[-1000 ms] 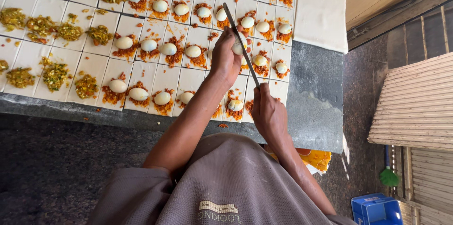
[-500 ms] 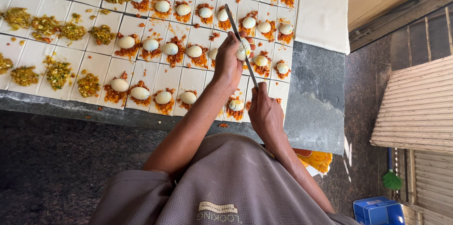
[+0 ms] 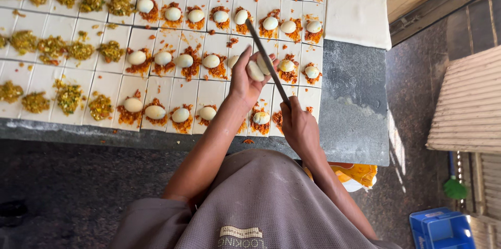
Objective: The person places small round food items onto squares of dough that are topped with savory fillings, cuts the dough into individual squares, and folds the dough over the fillings.
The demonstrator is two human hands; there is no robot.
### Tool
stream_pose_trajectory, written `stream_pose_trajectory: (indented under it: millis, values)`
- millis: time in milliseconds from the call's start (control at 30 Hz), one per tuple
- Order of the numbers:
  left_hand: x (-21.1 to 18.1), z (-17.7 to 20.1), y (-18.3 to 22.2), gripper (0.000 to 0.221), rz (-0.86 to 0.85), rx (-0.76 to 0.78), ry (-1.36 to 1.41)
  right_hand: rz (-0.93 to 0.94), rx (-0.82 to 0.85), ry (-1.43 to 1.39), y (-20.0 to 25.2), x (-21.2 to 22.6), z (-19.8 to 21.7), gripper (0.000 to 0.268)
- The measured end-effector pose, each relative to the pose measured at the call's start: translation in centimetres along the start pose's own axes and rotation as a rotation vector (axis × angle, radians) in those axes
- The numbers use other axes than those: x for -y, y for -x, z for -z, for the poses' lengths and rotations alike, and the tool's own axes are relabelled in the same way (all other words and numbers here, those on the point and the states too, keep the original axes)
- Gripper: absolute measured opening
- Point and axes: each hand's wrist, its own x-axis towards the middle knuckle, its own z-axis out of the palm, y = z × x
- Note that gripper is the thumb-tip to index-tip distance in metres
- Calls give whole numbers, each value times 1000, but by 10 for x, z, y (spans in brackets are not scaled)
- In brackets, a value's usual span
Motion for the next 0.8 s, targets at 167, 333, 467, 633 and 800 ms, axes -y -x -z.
stream_pose_trajectory:
  millis: [167,333,467,633,800]
  values:
    - [23,21,-9,38,133,-74,-98,-179,-77,-256,-7,-33,14,21]
    - [42,32,-32,37,215,-68,-239,-426,-112,-294,-19,-99,31,26]
    - [40,28,-76,38,232,-50,-396,-481,-164,-387,-26,-160,34,28]
    - [31,19,-169,37,199,-94,-463,-560,-242,-476,-28,-226,19,28]
    - [18,5,-251,38,96,-129,-644,-759,-255,-752,-47,-263,9,27]
